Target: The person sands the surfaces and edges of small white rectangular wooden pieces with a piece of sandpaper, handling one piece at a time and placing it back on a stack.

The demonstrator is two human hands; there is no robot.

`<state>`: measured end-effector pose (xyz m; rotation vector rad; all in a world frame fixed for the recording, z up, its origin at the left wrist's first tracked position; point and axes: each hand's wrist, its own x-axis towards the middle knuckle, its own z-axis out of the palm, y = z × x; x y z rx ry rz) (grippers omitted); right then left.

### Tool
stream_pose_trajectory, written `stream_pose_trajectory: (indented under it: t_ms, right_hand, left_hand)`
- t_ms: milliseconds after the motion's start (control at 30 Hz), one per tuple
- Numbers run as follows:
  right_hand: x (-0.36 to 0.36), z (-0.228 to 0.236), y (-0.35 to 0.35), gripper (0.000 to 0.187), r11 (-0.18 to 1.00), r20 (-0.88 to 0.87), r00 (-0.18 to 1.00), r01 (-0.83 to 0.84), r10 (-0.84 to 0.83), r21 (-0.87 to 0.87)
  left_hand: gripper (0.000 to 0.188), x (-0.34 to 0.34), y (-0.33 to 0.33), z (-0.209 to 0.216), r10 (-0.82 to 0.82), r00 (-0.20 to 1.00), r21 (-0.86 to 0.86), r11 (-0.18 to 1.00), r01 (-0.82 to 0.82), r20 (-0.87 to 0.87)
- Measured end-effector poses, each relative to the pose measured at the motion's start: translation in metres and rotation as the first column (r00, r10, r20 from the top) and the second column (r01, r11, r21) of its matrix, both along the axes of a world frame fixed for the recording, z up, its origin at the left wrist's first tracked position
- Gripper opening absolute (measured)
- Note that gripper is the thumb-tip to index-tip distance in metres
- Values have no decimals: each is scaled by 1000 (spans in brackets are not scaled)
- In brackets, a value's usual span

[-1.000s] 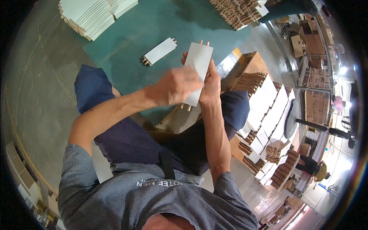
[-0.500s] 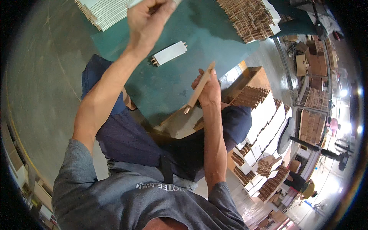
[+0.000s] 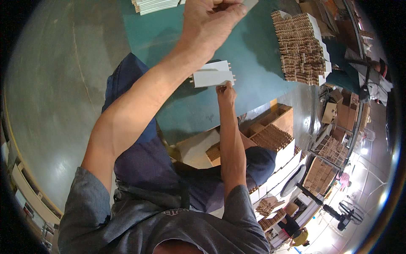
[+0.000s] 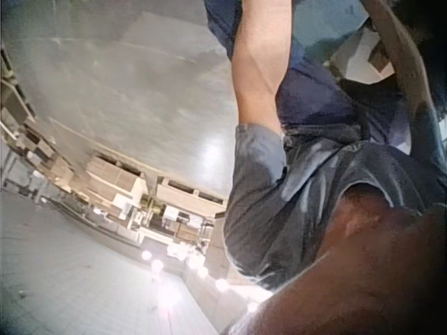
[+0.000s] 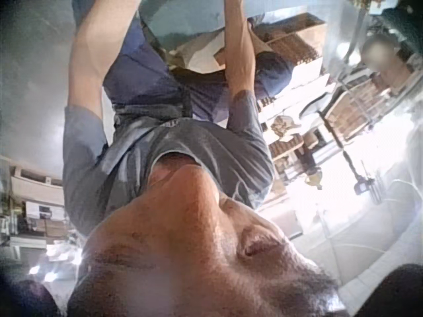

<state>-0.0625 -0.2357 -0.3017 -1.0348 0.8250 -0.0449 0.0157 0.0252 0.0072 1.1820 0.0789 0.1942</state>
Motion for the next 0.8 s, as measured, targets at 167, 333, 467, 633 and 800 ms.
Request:
stream_pose_trajectory:
  t_ms: [167, 333, 467, 633, 800]
  right_hand:
    - [32, -5, 8, 33, 997, 25, 997, -75, 75, -17]
    - [39, 6, 7, 35, 966, -174, 981, -121, 82, -227]
    - [29, 32, -1, 38, 911, -231, 968, -177, 93, -372]
    - [-15, 118, 0, 37, 976, -16, 985, -174, 173, -132]
    - [-93, 240, 31, 35, 985, 199, 968, -139, 156, -98]
  left_hand:
    - [18, 2, 0, -7, -23, 999, 32, 999, 22, 23]
    - [21, 2, -4, -16, -41, 996, 38, 999, 38, 76]
    - [21, 2, -6, -19, -30, 998, 66, 997, 26, 57]
    - [19, 14, -2, -38, -144, 981, -291, 951, 101, -133]
    - [15, 43, 9, -80, -457, 889, -493, 771, 402, 11]
